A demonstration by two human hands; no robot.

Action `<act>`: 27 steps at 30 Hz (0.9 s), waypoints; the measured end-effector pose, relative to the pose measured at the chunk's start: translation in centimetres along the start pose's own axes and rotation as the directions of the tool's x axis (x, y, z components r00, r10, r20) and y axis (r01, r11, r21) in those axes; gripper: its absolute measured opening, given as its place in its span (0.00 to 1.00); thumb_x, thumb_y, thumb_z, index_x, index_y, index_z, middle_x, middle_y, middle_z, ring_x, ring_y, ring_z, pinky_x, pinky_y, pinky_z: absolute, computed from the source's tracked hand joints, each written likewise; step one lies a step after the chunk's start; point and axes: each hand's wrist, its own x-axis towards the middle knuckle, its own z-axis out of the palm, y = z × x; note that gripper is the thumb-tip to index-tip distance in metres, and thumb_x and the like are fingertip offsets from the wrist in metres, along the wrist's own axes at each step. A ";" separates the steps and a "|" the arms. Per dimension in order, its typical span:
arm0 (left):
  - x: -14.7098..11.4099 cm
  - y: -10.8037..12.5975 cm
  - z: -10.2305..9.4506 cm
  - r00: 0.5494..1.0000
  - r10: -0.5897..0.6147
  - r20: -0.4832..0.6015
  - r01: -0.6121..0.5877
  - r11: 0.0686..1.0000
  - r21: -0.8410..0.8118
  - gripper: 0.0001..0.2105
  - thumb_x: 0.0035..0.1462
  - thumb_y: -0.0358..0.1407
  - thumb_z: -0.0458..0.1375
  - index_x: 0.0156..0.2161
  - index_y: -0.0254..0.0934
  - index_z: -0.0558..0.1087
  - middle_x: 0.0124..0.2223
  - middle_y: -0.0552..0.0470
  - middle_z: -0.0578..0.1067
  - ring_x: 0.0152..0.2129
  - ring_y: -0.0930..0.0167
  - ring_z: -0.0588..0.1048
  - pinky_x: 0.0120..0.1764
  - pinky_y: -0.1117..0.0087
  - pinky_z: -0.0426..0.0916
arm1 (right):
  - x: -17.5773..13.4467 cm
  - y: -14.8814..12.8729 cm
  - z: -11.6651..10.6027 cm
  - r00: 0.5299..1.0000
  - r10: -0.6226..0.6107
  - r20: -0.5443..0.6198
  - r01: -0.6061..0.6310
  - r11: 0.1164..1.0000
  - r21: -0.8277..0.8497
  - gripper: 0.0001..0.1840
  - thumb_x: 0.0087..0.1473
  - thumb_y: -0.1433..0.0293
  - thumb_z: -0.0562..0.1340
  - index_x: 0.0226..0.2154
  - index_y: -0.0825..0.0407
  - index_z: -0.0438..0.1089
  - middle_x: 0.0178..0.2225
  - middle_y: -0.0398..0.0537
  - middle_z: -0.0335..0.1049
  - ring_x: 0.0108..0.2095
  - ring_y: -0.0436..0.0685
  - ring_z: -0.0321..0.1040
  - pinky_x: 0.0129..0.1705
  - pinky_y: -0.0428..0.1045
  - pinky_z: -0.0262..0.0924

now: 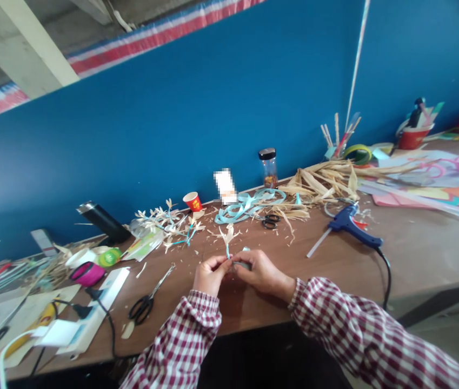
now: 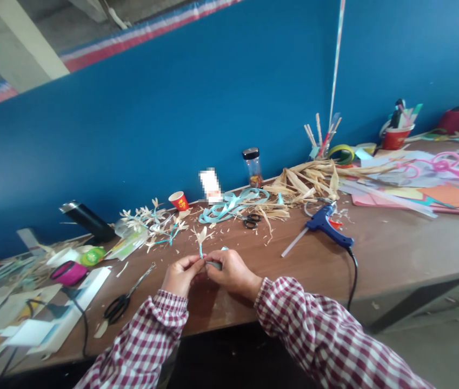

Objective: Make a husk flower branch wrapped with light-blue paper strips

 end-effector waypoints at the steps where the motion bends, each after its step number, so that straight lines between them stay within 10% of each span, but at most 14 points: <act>1: 0.1 0.0 0.0 1.000 0.009 -0.003 -0.009 1.000 -0.002 0.19 0.31 0.41 0.71 0.31 0.32 0.78 0.30 0.48 0.79 0.26 0.70 0.76 0.29 0.71 0.73 | 0.0 0.0 0.0 1.000 -0.002 -0.005 0.002 1.000 0.010 0.12 0.50 0.75 0.55 0.33 0.55 0.75 0.28 0.44 0.74 0.28 0.50 0.66 0.31 0.43 0.57; 16: -0.4 0.5 0.0 0.979 -0.166 0.115 0.187 0.959 -0.212 0.12 0.39 0.30 0.69 0.33 0.31 0.77 0.28 0.49 0.79 0.24 0.72 0.76 0.25 0.75 0.73 | 0.4 0.7 0.5 0.992 0.113 -0.053 -0.107 0.989 0.105 0.11 0.50 0.72 0.56 0.32 0.57 0.74 0.26 0.44 0.73 0.26 0.49 0.64 0.29 0.42 0.57; 27: 0.3 0.0 -0.5 0.992 -0.058 0.110 0.053 0.997 0.049 0.20 0.38 0.42 0.69 0.37 0.32 0.78 0.33 0.45 0.80 0.27 0.69 0.77 0.30 0.71 0.73 | 0.3 0.6 0.3 0.997 0.062 -0.051 -0.066 0.994 -0.083 0.10 0.51 0.71 0.56 0.31 0.55 0.73 0.24 0.42 0.71 0.25 0.48 0.62 0.27 0.42 0.54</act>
